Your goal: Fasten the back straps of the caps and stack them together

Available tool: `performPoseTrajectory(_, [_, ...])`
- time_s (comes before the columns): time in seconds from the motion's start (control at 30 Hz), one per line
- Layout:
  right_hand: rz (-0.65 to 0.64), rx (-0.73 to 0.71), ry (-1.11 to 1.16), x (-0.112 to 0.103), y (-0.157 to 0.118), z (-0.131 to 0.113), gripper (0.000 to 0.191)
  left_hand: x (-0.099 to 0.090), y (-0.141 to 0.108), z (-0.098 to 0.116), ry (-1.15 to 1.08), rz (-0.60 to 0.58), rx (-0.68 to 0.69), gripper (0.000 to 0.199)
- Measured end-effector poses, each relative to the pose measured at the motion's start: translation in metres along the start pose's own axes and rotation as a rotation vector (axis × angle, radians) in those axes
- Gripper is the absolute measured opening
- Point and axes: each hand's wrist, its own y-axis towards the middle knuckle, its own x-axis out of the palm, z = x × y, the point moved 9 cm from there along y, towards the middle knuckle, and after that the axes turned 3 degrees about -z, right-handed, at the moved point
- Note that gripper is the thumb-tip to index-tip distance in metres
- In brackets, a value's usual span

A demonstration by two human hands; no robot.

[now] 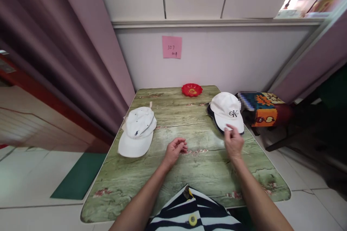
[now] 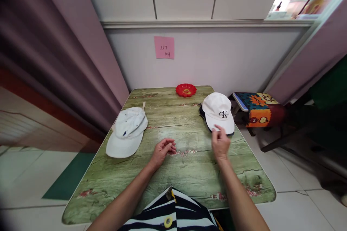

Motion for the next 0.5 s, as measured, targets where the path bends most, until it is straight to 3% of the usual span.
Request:
performPoseTrajectory(0.1, [-0.417,-0.070,0.285,0.080,-0.037,-0.037,0.041,-0.006,0.003,0.007,0.035,0.039,0.022,0.037])
performPoseTrajectory(0.2, [-0.581,0.028,0.366,0.133,-0.057,-0.042,0.043,-0.039,0.008,0.052,0.217,0.193,0.200,0.030])
performPoseTrajectory(0.3, [-0.568,-0.007,0.256,0.152,-0.056,-0.043,0.040,-0.097,0.006,0.128,0.553,0.479,0.400,0.025])
performPoseTrajectory(0.37, [-0.537,-0.069,0.153,0.153,-0.053,-0.047,0.037,-0.134,0.004,0.176,0.887,0.675,0.446,0.025])
performPoseTrajectory(0.43, [-0.523,-0.127,0.078,0.152,-0.052,-0.051,0.034,-0.162,0.009,0.207,1.181,0.751,0.392,0.030])
performPoseTrajectory(0.5, [-0.521,-0.167,0.047,0.150,-0.054,-0.055,0.033,-0.184,0.020,0.214,1.384,0.715,0.244,0.038])
